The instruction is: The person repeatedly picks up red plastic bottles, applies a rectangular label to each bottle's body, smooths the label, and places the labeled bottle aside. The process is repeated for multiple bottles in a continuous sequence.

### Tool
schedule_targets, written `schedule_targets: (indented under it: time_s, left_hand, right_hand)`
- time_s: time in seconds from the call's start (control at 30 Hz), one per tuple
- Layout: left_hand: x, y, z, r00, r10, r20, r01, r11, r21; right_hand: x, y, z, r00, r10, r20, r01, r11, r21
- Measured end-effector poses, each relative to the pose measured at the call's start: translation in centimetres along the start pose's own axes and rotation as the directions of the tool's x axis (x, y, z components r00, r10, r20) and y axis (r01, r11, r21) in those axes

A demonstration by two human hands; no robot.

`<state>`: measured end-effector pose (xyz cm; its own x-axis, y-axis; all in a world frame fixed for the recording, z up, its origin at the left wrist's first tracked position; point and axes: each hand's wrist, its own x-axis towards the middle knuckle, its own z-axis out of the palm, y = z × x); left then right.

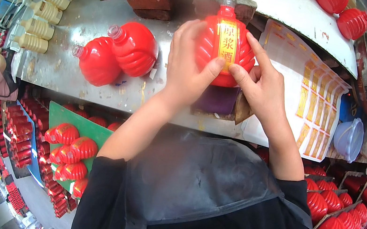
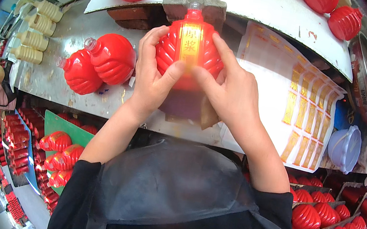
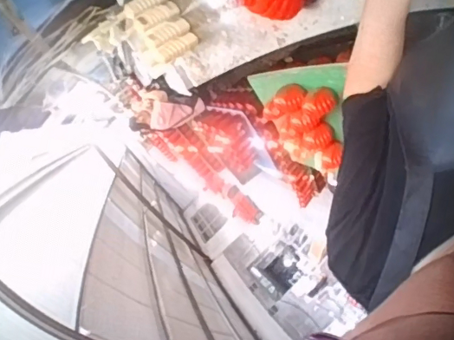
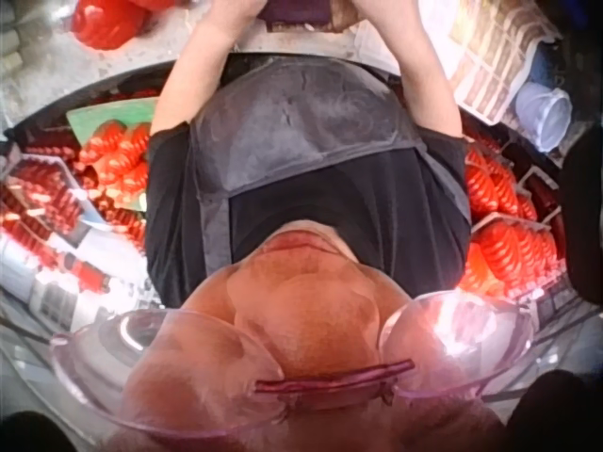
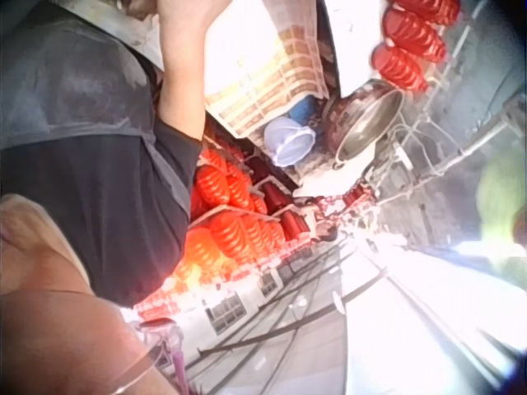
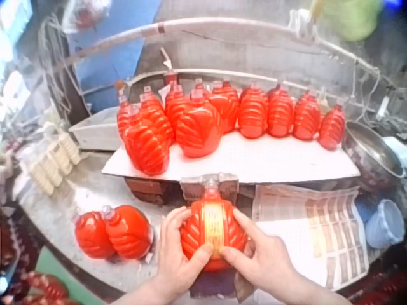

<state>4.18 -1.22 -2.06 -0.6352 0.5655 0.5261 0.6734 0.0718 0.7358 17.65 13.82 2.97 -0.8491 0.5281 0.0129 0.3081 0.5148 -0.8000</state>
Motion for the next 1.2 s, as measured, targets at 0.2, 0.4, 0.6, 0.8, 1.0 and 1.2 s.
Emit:
schedule_targets:
  time_s: [0.2, 0.4, 0.6, 0.8, 1.0, 1.2]
  left_hand:
    - [2.3, 0.3, -1.5, 0.996, 0.017, 0.092, -0.017, 1.0, -0.001]
    - [4.5, 0.2, -1.9, 0.957, 0.075, 0.28, -0.128, 0.976, 0.178]
    - [4.8, 0.2, -1.8, 0.941, 0.021, 0.338, -0.069, 0.989, 0.132]
    - [4.7, 0.1, -1.8, 0.941, 0.015, 0.338, -0.062, 0.99, 0.13]
    - [4.6, -0.2, -1.3, 0.961, 0.066, 0.268, -0.091, 0.992, 0.082]
    - [3.9, -0.9, -1.3, 0.969, -0.114, 0.22, 0.165, 0.96, -0.228]
  right_hand:
    - [1.7, -0.6, -2.2, 0.991, -0.129, -0.032, 0.131, 0.988, 0.079]
    - [4.7, 0.2, -2.1, 0.931, -0.361, 0.046, 0.363, 0.929, -0.068]
    - [4.9, 0.6, -2.1, 0.935, -0.341, 0.099, 0.348, 0.935, -0.063]
    - [7.4, -1.9, -4.5, 0.982, 0.095, 0.161, -0.145, 0.93, 0.337]
    - [8.4, -2.4, -4.0, 0.895, -0.44, 0.07, 0.441, 0.897, 0.003]
    - [7.4, -2.2, -2.9, 0.591, -0.806, 0.006, 0.763, 0.557, -0.327]
